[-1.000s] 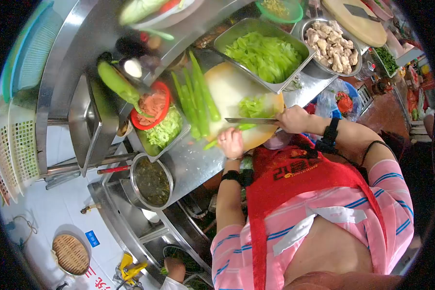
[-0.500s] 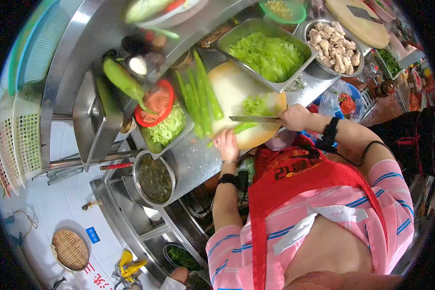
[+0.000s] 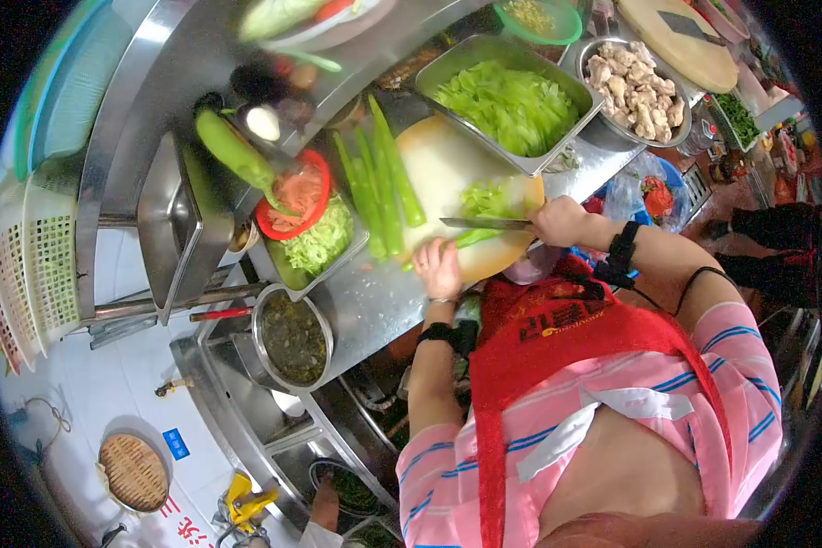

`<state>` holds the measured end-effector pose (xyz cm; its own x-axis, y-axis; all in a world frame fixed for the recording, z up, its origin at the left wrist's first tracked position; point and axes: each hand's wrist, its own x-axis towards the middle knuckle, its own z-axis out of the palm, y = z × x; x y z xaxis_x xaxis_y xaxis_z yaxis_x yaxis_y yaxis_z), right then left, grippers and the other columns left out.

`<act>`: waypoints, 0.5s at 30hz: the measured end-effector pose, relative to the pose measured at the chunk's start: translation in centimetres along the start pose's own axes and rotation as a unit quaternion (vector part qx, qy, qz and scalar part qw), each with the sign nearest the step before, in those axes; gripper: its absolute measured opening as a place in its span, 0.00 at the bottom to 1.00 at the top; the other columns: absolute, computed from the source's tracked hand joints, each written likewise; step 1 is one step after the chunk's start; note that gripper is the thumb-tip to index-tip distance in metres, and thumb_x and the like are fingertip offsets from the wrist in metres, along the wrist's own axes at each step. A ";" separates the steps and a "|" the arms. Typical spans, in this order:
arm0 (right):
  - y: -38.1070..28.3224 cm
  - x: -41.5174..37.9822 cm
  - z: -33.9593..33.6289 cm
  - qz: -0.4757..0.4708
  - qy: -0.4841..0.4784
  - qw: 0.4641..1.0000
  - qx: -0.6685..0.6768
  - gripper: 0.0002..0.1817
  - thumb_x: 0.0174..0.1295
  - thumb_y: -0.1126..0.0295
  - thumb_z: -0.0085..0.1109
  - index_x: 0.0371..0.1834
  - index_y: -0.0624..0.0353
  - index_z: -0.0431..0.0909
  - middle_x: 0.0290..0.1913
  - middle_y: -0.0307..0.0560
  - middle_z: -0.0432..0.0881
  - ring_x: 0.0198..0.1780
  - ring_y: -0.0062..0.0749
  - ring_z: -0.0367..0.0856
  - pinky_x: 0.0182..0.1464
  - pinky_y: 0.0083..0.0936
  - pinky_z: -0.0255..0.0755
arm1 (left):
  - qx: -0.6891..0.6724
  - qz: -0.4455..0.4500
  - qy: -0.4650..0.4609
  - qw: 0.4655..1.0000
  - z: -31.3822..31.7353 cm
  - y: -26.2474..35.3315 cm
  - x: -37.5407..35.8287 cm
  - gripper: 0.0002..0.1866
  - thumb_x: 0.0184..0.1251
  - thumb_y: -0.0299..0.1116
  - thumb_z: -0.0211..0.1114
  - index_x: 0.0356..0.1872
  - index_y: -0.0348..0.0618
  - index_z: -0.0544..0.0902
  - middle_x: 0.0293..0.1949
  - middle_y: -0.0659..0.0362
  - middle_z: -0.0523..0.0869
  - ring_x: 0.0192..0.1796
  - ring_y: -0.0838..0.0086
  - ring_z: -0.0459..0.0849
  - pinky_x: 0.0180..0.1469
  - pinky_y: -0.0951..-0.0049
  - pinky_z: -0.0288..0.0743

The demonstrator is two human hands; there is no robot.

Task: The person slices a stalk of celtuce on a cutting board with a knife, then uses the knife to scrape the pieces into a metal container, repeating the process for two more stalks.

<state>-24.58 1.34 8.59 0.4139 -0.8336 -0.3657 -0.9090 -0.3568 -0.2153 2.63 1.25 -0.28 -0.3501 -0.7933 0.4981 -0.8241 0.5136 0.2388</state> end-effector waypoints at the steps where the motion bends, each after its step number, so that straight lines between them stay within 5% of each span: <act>1: 0.0 -0.2 -0.8 -0.002 -0.005 1.000 -0.006 0.14 0.54 0.62 0.47 0.34 0.61 0.74 0.27 0.54 0.81 0.30 0.47 0.81 0.31 0.41 0.74 | 0.025 0.008 0.018 0.999 -0.1 0.3 0.2 0.11 0.53 0.30 0.61 0.40 0.50 0.79 0.43 0.59 0.74 0.48 0.61 0.69 0.51 0.61 0.59; 4: 0.3 -0.2 1.4 -0.018 0.079 0.997 0.012 0.17 0.59 0.55 0.47 0.30 0.60 0.73 0.19 0.53 0.77 0.23 0.48 0.78 0.25 0.41 0.72 | 0.047 -0.022 0.016 0.999 0.8 0.4 -0.6 0.12 0.52 0.30 0.62 0.40 0.52 0.80 0.43 0.59 0.73 0.47 0.61 0.68 0.50 0.60 0.59; 8: 0.8 1.0 2.2 -0.020 0.073 0.997 0.009 0.17 0.58 0.55 0.47 0.29 0.60 0.73 0.18 0.53 0.77 0.22 0.48 0.78 0.25 0.42 0.71 | 0.036 -0.036 0.000 0.999 1.0 0.0 -0.4 0.13 0.52 0.30 0.62 0.41 0.52 0.80 0.42 0.60 0.73 0.46 0.63 0.68 0.50 0.62 0.59; 10: 0.7 0.5 0.5 -0.014 -0.022 1.000 -0.007 0.16 0.53 0.63 0.48 0.39 0.63 0.72 0.25 0.54 0.80 0.30 0.47 0.81 0.29 0.42 0.73 | 0.018 -0.038 -0.002 0.999 0.8 0.0 -0.7 0.12 0.52 0.29 0.62 0.40 0.51 0.80 0.41 0.60 0.73 0.46 0.63 0.69 0.50 0.63 0.60; 15: -0.2 0.2 1.0 -0.007 0.000 1.000 0.006 0.17 0.52 0.64 0.48 0.43 0.63 0.71 0.26 0.55 0.80 0.30 0.48 0.81 0.30 0.41 0.73 | 0.028 -0.041 0.009 0.999 0.8 0.4 -0.8 0.12 0.53 0.28 0.60 0.40 0.50 0.79 0.41 0.60 0.74 0.45 0.63 0.70 0.49 0.63 0.60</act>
<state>-24.27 1.62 7.62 0.4274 -0.8281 -0.3627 -0.9021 -0.3641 -0.2316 2.19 1.83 -1.27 -0.2738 -0.8257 0.4932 -0.8731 0.4285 0.2325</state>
